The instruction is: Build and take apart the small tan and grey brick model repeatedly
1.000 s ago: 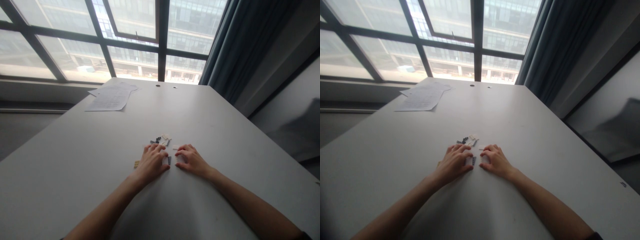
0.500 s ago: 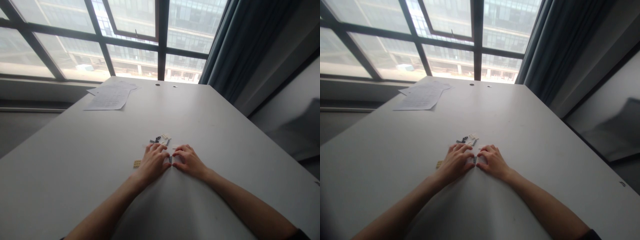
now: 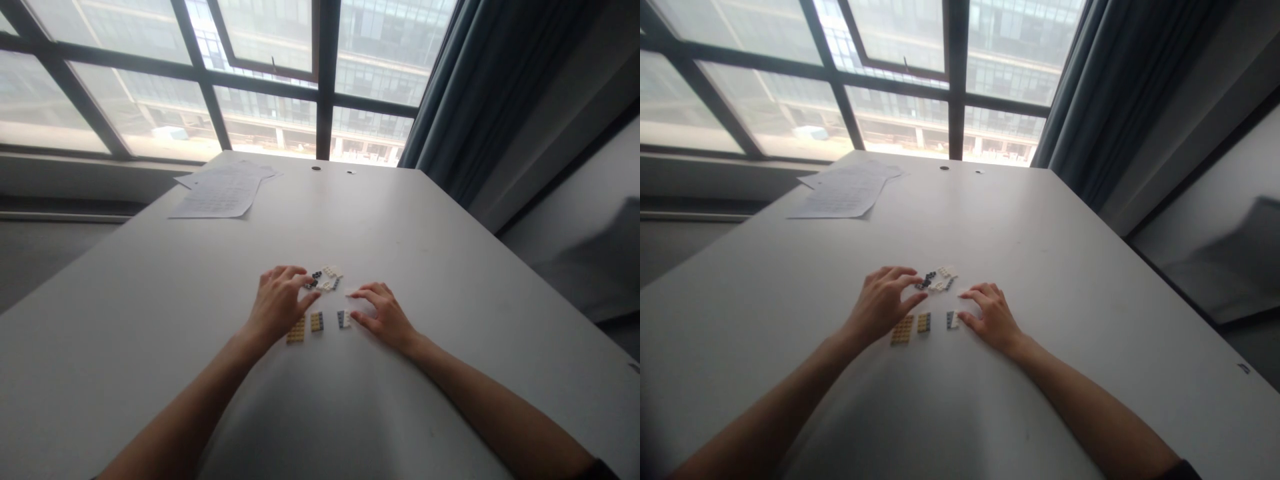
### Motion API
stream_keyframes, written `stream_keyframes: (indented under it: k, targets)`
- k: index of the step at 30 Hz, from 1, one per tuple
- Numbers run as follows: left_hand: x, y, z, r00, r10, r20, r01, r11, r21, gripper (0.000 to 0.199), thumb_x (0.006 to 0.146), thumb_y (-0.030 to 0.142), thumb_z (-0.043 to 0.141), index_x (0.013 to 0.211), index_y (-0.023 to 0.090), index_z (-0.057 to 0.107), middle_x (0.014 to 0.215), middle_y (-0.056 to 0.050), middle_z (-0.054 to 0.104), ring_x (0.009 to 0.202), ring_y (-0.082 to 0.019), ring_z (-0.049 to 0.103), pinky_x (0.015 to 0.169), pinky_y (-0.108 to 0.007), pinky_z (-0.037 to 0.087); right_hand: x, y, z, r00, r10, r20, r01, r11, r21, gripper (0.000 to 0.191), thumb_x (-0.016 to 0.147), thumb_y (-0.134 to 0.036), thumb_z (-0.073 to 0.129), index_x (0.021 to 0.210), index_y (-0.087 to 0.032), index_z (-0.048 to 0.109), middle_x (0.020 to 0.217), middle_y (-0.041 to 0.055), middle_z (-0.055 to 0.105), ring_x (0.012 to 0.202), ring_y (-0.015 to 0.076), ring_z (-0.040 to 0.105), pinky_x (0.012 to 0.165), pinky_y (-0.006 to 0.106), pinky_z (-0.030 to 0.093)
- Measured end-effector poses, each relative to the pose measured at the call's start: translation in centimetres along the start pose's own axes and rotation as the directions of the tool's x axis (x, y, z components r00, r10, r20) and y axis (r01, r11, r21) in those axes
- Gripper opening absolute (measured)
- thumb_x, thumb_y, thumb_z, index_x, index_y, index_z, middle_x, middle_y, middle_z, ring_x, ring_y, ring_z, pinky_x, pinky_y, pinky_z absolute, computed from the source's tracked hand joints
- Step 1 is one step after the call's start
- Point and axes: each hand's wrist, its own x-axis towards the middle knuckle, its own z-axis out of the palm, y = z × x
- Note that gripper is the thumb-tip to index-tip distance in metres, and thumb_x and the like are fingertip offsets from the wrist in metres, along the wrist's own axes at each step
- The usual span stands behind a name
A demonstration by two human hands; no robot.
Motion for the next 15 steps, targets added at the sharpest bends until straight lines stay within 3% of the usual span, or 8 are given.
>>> stream_keyframes:
  k: [5,10,15]
  targets:
    - [0.6,-2.9,-0.4,0.988,-0.15,0.029,0.147,0.986,0.078,0.022,0.084,0.033,0.055,0.098,0.024,0.07,0.113,-0.005,0.066,0.109,-0.028,0.053,0.094,-0.045,0.037,0.4,0.9,-0.2,0.995,0.038,-0.089,-0.041,0.999,-0.034,0.022,0.081,-0.026,0.065,0.102,-0.021,0.065,0.106,0.0071,0.061,0.101,0.0233,0.052,0.094,0.042,0.039]
    - [0.6,-3.0,0.0,0.994,-0.101,0.036,0.099,0.994,0.053,0.02,0.084,0.032,0.055,0.096,0.025,0.07,0.113,-0.005,0.065,0.11,-0.028,0.052,0.094,-0.046,0.037,2.3,1.1,0.2,0.992,0.107,-0.061,-0.112,0.989,-0.095,0.022,0.078,-0.029,0.067,0.099,-0.021,0.067,0.105,0.0067,0.062,0.103,0.0241,0.051,0.094,0.041,0.038]
    - [0.5,-2.8,0.1,0.999,-0.037,0.022,0.037,0.999,0.02,0.017,0.083,0.033,0.058,0.091,0.027,0.071,0.111,-0.005,0.065,0.109,-0.027,0.052,0.095,-0.047,0.036,4.9,0.6,2.0,0.988,0.15,-0.026,-0.152,0.977,-0.149,0.027,0.075,-0.033,0.069,0.1,-0.021,0.068,0.107,0.006,0.061,0.105,0.0248,0.049,0.092,0.04,0.037]
